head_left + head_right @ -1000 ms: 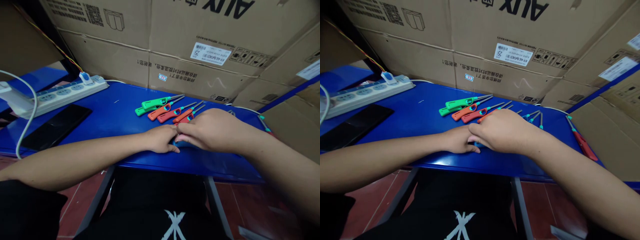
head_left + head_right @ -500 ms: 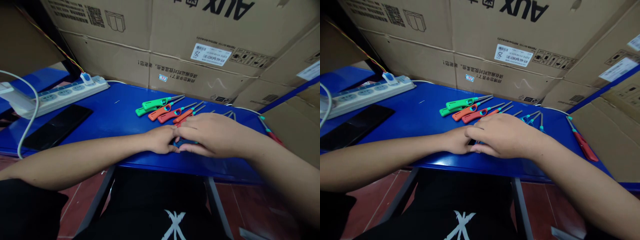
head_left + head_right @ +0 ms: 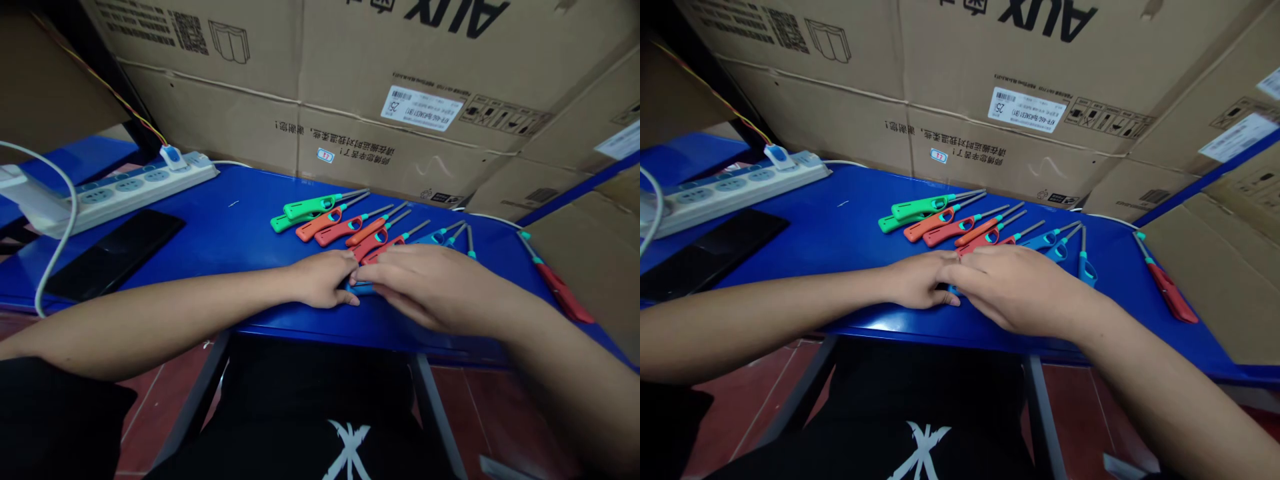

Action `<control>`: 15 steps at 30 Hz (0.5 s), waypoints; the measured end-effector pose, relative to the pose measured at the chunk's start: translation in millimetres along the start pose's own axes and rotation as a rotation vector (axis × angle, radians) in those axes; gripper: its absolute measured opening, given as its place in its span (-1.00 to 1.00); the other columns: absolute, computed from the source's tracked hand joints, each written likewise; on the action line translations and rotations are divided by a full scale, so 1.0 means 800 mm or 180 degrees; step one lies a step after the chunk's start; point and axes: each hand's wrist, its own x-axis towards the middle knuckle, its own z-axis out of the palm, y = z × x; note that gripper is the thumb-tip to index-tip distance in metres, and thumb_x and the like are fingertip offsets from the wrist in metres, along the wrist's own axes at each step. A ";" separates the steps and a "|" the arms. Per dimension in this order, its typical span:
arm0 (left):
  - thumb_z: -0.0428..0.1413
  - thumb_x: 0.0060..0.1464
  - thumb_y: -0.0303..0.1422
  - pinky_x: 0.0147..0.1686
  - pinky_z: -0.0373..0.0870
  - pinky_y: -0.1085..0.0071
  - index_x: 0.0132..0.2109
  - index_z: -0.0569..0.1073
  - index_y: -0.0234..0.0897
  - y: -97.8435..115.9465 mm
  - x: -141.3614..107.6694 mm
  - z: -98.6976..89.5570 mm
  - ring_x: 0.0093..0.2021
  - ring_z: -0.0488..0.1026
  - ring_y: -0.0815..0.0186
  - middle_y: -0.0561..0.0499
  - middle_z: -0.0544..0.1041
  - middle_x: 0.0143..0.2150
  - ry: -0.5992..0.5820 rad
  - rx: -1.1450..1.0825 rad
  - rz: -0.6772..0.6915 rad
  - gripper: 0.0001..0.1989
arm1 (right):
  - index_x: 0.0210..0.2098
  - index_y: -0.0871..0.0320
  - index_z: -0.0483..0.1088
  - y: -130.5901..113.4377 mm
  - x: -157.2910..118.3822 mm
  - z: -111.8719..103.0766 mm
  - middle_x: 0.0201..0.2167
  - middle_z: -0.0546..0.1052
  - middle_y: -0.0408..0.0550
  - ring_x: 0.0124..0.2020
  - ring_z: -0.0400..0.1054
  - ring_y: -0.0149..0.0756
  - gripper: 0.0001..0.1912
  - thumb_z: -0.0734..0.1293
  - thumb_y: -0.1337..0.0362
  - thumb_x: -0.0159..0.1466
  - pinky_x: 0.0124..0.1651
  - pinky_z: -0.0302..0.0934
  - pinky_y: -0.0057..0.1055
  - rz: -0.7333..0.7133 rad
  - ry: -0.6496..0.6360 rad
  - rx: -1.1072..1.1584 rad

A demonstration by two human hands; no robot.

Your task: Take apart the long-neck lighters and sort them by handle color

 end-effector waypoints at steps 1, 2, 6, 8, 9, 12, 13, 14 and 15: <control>0.31 0.08 -0.23 0.02 0.36 0.24 -0.19 0.48 -0.27 0.000 0.000 0.000 -0.06 0.46 0.15 -0.07 0.52 -0.14 0.0008 -0.0008 0.0022 -0.74 | 0.08 0.19 0.42 0.000 -0.001 0.002 -0.15 0.58 0.10 -0.17 0.43 -0.21 -0.67 0.12 0.34 0.43 -0.15 0.23 -0.30 -0.0059 0.0032 0.0074; 0.30 0.08 -0.22 0.03 0.35 0.23 -0.18 0.47 -0.27 0.001 0.000 0.000 -0.05 0.46 0.15 -0.07 0.52 -0.14 0.0010 -0.0009 0.0029 -0.74 | 0.08 0.19 0.42 -0.001 -0.002 0.003 -0.12 0.57 0.12 -0.15 0.42 -0.19 -0.67 0.14 0.32 0.43 -0.14 0.23 -0.29 -0.0086 0.0063 0.0064; 0.29 0.09 -0.20 -0.09 0.36 0.27 -0.21 0.45 -0.29 0.002 0.001 0.000 -0.13 0.44 0.16 -0.06 0.49 -0.20 -0.0047 0.0068 -0.0088 -0.72 | -0.19 0.17 0.49 -0.005 -0.002 0.012 -0.41 0.54 0.00 -0.38 0.37 -0.23 -0.66 0.14 0.16 0.47 -0.31 0.16 -0.31 0.0085 0.0267 -0.0234; 0.30 0.09 -0.20 -0.11 0.36 0.29 -0.22 0.43 -0.30 0.001 0.001 0.000 -0.14 0.43 0.17 -0.06 0.48 -0.21 -0.0051 0.0070 -0.0096 -0.71 | -0.15 0.16 0.48 -0.009 -0.004 0.014 -0.37 0.56 -0.02 -0.35 0.39 -0.25 -0.69 0.12 0.24 0.47 -0.27 0.20 -0.32 0.0102 0.0290 -0.0020; 0.30 0.09 -0.20 -0.11 0.35 0.30 -0.22 0.43 -0.30 0.000 0.001 0.000 -0.14 0.43 0.18 -0.06 0.48 -0.20 -0.0039 0.0053 -0.0092 -0.71 | -0.09 0.16 0.46 -0.010 -0.007 0.015 -0.30 0.58 -0.01 -0.30 0.42 -0.25 -0.72 0.12 0.30 0.46 -0.22 0.23 -0.32 0.0096 0.0317 0.0130; 0.32 0.07 -0.17 -0.14 0.33 0.33 -0.20 0.43 -0.29 -0.003 -0.002 -0.001 -0.15 0.42 0.21 -0.05 0.47 -0.17 -0.0011 0.0004 -0.0122 -0.67 | -0.01 0.11 0.41 -0.010 -0.029 0.020 -0.21 0.57 0.01 -0.23 0.44 -0.23 -0.77 0.22 0.36 0.37 -0.16 0.29 -0.29 0.0360 0.0763 0.0578; 0.33 0.06 -0.15 -0.16 0.32 0.35 -0.20 0.43 -0.29 -0.003 -0.003 -0.003 -0.17 0.42 0.22 -0.04 0.47 -0.17 -0.0018 -0.0001 -0.0128 -0.66 | -0.03 0.08 0.40 -0.009 -0.041 0.023 -0.23 0.57 -0.01 -0.26 0.44 -0.23 -0.78 0.26 0.36 0.34 -0.18 0.30 -0.28 0.0601 0.1083 0.0734; 0.34 0.05 -0.15 -0.18 0.31 0.37 -0.20 0.43 -0.28 -0.003 -0.004 -0.005 -0.19 0.42 0.24 -0.03 0.46 -0.18 -0.0031 -0.0005 -0.0117 -0.65 | -0.05 0.04 0.39 -0.007 -0.054 0.028 -0.25 0.56 -0.02 -0.29 0.44 -0.22 -0.78 0.29 0.36 0.31 -0.20 0.31 -0.26 0.0925 0.1413 0.0854; 0.35 0.04 -0.15 -0.20 0.30 0.38 -0.21 0.44 -0.28 -0.002 -0.005 -0.007 -0.20 0.41 0.25 -0.02 0.46 -0.20 -0.0042 -0.0012 -0.0088 -0.64 | -0.09 0.02 0.39 -0.005 -0.067 0.035 -0.28 0.55 -0.02 -0.33 0.43 -0.20 -0.80 0.31 0.34 0.28 -0.24 0.30 -0.24 0.1268 0.1841 0.0911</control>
